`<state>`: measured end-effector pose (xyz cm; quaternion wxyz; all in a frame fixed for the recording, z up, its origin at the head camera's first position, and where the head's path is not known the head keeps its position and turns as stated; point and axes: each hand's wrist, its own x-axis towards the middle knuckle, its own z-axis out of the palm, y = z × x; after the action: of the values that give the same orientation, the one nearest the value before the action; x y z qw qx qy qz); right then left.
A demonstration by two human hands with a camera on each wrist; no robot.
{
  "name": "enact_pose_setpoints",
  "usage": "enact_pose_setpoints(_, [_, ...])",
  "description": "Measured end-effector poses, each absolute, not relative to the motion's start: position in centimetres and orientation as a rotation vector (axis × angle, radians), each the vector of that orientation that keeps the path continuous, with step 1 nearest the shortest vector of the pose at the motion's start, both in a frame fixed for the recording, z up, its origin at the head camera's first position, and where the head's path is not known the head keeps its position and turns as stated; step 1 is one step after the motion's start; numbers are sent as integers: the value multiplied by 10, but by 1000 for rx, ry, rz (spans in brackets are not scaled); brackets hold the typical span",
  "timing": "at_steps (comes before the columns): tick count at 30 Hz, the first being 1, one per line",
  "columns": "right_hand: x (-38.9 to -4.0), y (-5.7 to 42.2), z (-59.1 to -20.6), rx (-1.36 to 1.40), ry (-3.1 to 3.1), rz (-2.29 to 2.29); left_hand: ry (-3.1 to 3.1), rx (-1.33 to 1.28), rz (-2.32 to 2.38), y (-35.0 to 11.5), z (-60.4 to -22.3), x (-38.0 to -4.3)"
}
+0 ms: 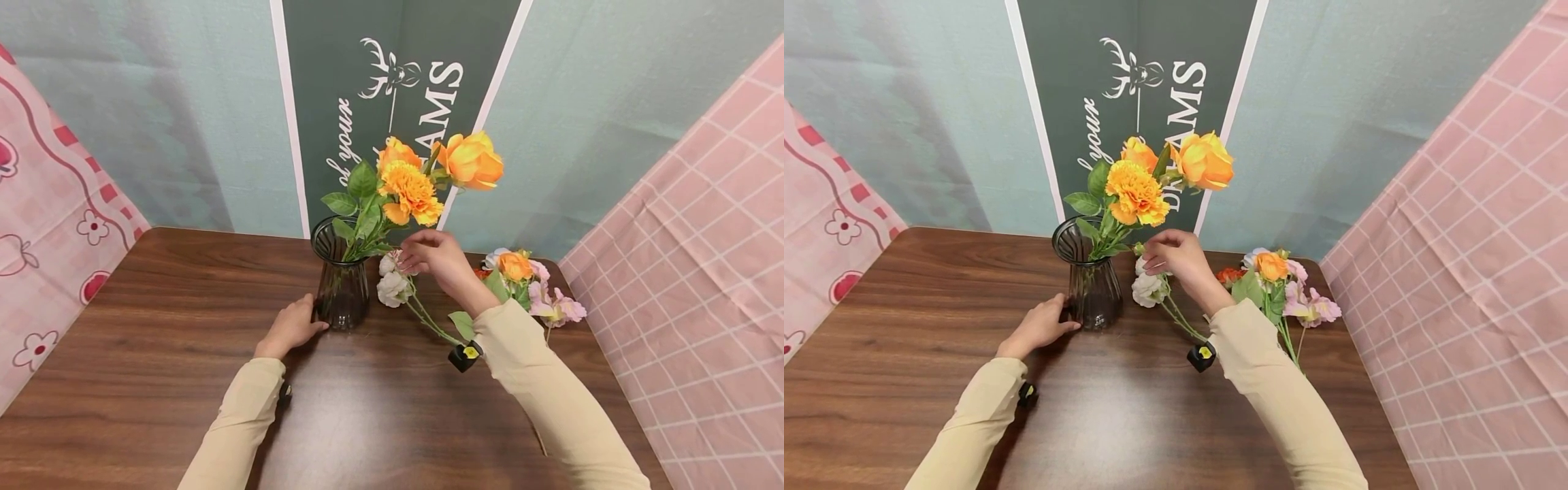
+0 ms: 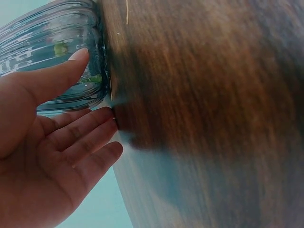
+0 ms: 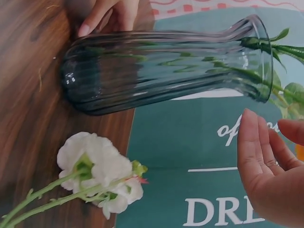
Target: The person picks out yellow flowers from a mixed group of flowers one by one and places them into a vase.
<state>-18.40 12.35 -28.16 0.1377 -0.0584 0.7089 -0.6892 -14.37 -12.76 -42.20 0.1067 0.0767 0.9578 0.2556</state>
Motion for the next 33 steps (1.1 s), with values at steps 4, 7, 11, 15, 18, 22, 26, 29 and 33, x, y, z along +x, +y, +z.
enact_pose_setpoints(4, [-183, 132, -288, -123, 2063, -1979, 2820, 220, 761, -128, -422, -143])
enact_pose_setpoints(7, [-181, 138, -293, -111, 2085, -1963, 2816, 216, 768, -127, -422, -143])
enact_pose_setpoints(11, [-178, 145, -301, -93, 2123, -1936, 2817, 217, 766, -127, -422, -143])
enact_pose_setpoints(15, [-176, 150, -310, -69, 2149, -1909, 2816, 219, 755, -127, -421, -143])
enact_pose_setpoints(18, [-174, 156, -317, -60, 2152, -1913, 2820, 220, 747, -127, -422, -144])
enact_pose_setpoints(22, [-172, 166, -326, -36, 2151, -1937, 2823, 220, 742, -127, -421, -143])
enact_pose_setpoints(26, [-169, 178, -338, 7, 2166, -1929, 2821, 215, 744, -127, -421, -143])
enact_pose_setpoints(29, [-168, 190, -346, 33, 2185, -1914, 2819, 212, 747, -128, -421, -143])
enact_pose_setpoints(33, [-167, 206, -353, 87, 2189, -1920, 2815, 216, 749, -128, -421, -143])
